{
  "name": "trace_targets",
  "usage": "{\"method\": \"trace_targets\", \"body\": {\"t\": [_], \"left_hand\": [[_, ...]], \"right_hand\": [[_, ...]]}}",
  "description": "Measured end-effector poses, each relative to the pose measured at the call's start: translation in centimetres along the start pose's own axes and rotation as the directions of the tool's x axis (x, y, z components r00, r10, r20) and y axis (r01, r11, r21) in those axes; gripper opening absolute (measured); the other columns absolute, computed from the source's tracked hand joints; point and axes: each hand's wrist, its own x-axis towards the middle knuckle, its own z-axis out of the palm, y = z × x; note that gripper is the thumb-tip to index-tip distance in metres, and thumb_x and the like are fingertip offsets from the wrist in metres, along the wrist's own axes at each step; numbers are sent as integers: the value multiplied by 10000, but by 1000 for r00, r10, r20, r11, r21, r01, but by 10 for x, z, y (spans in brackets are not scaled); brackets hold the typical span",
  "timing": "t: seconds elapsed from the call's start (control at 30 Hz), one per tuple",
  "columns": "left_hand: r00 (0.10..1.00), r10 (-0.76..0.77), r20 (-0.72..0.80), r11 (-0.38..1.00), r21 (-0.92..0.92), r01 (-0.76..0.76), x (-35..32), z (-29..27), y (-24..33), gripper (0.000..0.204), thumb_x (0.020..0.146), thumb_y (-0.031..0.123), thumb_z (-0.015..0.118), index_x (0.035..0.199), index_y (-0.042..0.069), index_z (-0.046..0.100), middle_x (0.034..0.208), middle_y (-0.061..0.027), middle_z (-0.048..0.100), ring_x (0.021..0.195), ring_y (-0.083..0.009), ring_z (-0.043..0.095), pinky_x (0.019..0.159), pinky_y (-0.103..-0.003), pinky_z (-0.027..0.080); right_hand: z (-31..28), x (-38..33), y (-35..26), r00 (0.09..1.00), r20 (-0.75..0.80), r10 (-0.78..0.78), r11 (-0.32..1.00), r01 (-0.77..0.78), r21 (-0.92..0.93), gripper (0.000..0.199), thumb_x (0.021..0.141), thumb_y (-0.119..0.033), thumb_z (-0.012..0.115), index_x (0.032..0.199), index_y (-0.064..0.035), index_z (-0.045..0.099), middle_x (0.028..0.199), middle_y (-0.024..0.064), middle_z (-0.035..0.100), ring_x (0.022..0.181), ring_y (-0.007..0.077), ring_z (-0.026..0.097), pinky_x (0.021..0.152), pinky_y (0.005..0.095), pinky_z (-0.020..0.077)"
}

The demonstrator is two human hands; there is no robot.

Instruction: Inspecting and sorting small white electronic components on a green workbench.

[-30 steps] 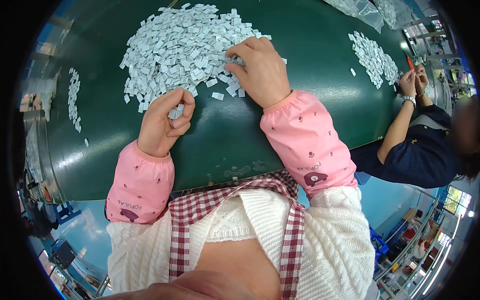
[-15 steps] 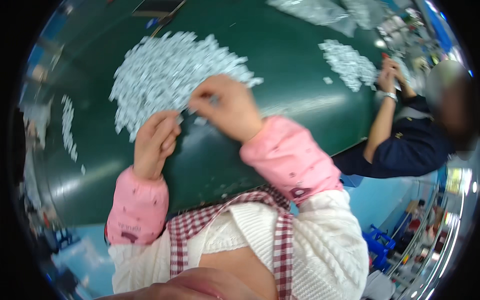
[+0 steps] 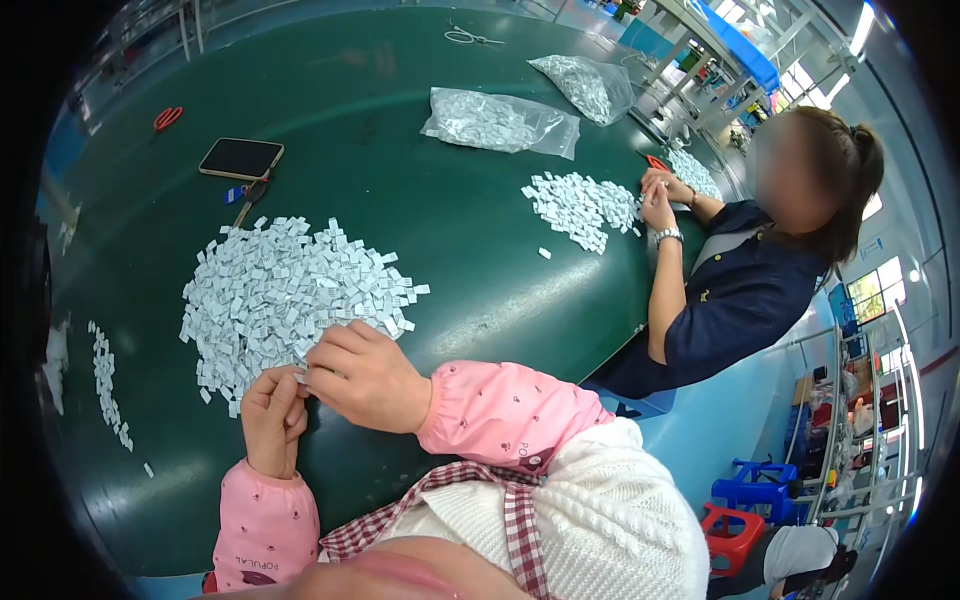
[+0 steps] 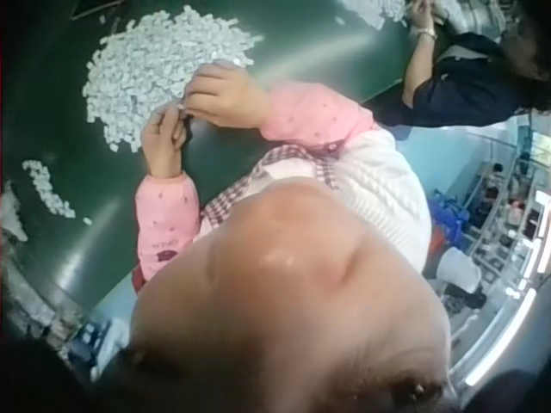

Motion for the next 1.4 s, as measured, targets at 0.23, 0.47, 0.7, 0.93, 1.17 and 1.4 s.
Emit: {"method": "trace_targets", "body": {"t": [0.23,0.47,0.7,0.93,1.17,1.4], "left_hand": [[997,-72,-4,996,-62,72,-2,1,1,148,958,101,599,1047,-7,646,788,-66,590,514,-33,359,418,-146,226],[994,-106,15,990,-96,107,2,-3,-2,168,968,104,585,1071,-21,631,782,-62,589,507,-33,356,420,-146,218],[983,-163,82,982,-87,170,-2,1,3,171,980,114,568,1061,-28,613,715,-37,550,501,-29,344,419,-153,211],[975,-211,73,962,-160,220,2,-8,-3,166,987,150,547,1016,1,614,655,20,468,528,-17,327,425,-165,212],[957,-222,184,934,-243,264,4,-9,3,247,1003,163,539,1117,-51,589,728,-18,528,514,-2,289,410,-130,169],[949,-231,216,919,-272,286,5,-12,-4,262,1007,182,543,1109,-53,597,732,-22,531,508,-2,280,403,-133,160]], "right_hand": [[4,-6,3,998,43,43,992,-47,117,183,754,-91,739,914,-110,652,977,13,614,849,198,573,760,323,447],[5,-7,7,977,123,173,927,-204,314,230,766,-92,742,985,-94,671,1047,32,612,901,215,571,792,325,455],[4,-11,9,928,254,274,799,-367,477,304,755,-77,760,1049,-85,684,1116,53,603,976,224,560,830,323,464],[13,-8,17,913,308,269,777,-394,491,310,743,-45,762,1045,-62,697,1124,70,616,989,220,568,859,307,467],[16,-9,9,875,353,332,700,-479,530,267,788,-13,740,1052,-16,703,1098,90,623,856,167,580,768,269,463],[15,-13,7,882,340,327,707,-467,531,265,800,-17,741,1062,-14,705,1099,95,624,833,163,582,753,263,464]]}}
